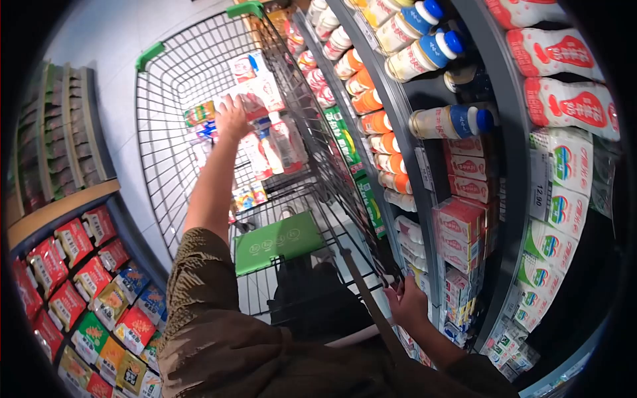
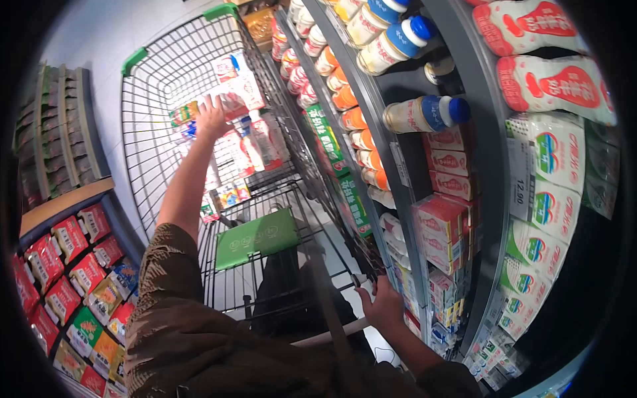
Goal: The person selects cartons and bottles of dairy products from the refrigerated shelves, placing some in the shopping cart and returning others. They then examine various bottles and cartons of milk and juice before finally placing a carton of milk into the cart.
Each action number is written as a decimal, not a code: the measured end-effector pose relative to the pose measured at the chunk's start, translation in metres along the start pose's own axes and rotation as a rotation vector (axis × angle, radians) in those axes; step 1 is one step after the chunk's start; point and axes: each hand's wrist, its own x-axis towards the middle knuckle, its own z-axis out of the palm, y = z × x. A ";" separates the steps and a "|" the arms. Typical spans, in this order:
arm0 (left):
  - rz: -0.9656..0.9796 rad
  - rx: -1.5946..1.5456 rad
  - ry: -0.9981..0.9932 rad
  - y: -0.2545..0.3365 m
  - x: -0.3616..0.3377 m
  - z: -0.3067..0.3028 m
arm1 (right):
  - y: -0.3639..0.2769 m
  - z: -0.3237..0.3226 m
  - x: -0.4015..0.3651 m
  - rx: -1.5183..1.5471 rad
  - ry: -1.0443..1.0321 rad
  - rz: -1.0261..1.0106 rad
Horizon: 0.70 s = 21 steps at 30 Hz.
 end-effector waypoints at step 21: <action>0.242 0.136 0.235 0.025 0.087 0.023 | -0.017 -0.001 0.022 -0.070 0.040 -0.025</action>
